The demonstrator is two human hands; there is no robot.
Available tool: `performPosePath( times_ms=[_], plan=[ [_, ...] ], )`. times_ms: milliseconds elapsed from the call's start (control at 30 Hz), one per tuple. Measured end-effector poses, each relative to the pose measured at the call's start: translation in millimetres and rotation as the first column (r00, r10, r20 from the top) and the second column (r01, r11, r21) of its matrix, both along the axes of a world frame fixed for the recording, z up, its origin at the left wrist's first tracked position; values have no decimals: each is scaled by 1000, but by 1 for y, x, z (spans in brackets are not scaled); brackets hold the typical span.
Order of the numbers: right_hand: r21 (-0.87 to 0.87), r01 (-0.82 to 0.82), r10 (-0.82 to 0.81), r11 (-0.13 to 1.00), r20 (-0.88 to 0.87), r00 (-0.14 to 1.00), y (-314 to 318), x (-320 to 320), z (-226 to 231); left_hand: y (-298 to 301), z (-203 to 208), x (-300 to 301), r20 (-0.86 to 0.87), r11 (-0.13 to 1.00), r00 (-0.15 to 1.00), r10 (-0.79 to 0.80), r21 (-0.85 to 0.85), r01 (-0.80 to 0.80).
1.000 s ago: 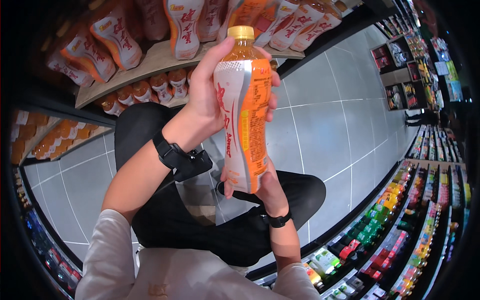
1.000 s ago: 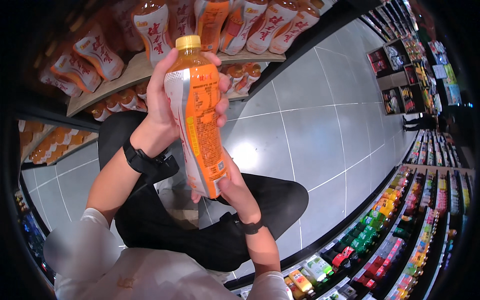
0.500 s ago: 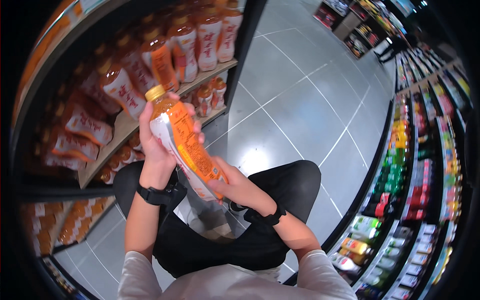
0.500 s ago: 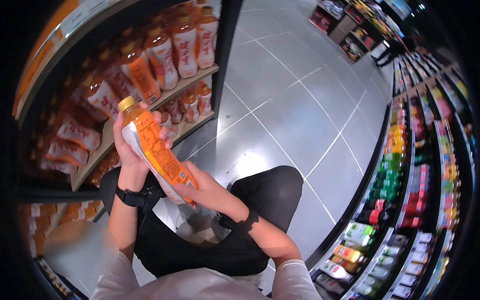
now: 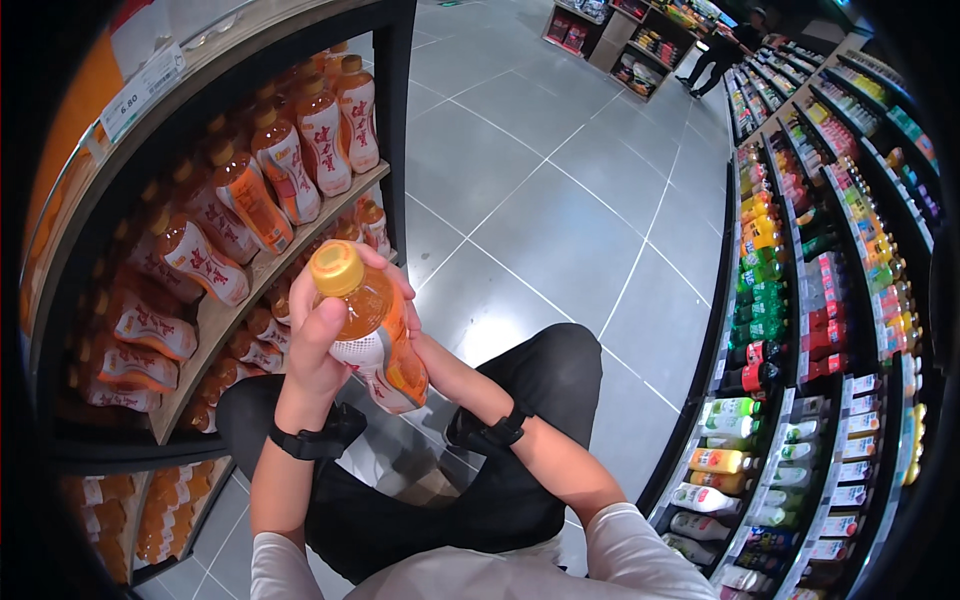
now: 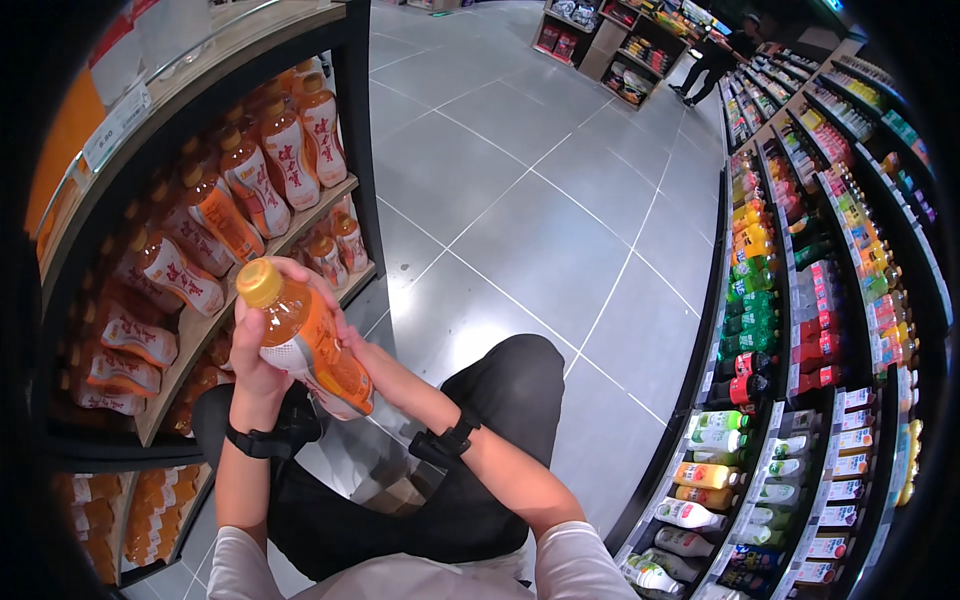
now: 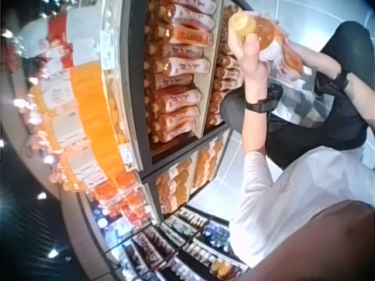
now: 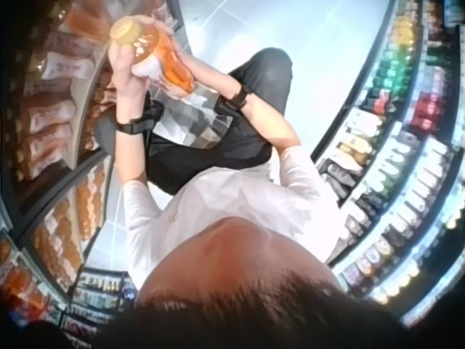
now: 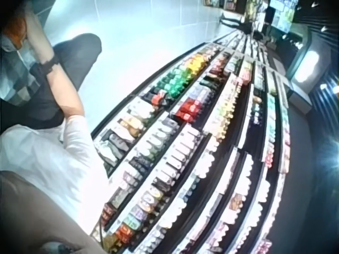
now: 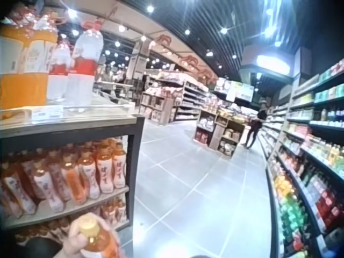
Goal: Selecting, inspecting, and returning bottles of a beverage on a supermarket shelf.
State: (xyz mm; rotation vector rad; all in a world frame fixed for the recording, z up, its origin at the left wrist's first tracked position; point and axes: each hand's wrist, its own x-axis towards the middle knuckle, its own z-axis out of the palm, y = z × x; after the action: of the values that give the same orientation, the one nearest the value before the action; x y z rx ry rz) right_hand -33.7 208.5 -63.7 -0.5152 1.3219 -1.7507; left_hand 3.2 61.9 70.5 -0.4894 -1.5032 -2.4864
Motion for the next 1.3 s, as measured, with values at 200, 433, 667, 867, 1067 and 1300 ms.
performPosePath(
  times_ms=[200,433,667,867,1067,1300],
  plan=[
    [-3,-81,81,997,32,996,0,4,-5,-9,-39,-3,185,976,983,0,215,-41],
    [120,-147,143,982,42,989,-6,20,2,-36,-61,-2,196,918,965,-172,388,85],
    [114,-215,211,970,46,976,-8,27,22,-46,-54,6,109,851,963,-248,499,163],
    [79,-245,203,966,350,914,-21,34,38,-54,-50,14,-20,696,942,-334,669,261],
    [70,-253,195,965,453,870,-24,36,3,-51,-47,12,-47,787,947,-317,544,290],
    [86,-283,196,955,533,823,-26,39,-15,-41,-47,15,3,825,931,-365,465,322]
  ],
)
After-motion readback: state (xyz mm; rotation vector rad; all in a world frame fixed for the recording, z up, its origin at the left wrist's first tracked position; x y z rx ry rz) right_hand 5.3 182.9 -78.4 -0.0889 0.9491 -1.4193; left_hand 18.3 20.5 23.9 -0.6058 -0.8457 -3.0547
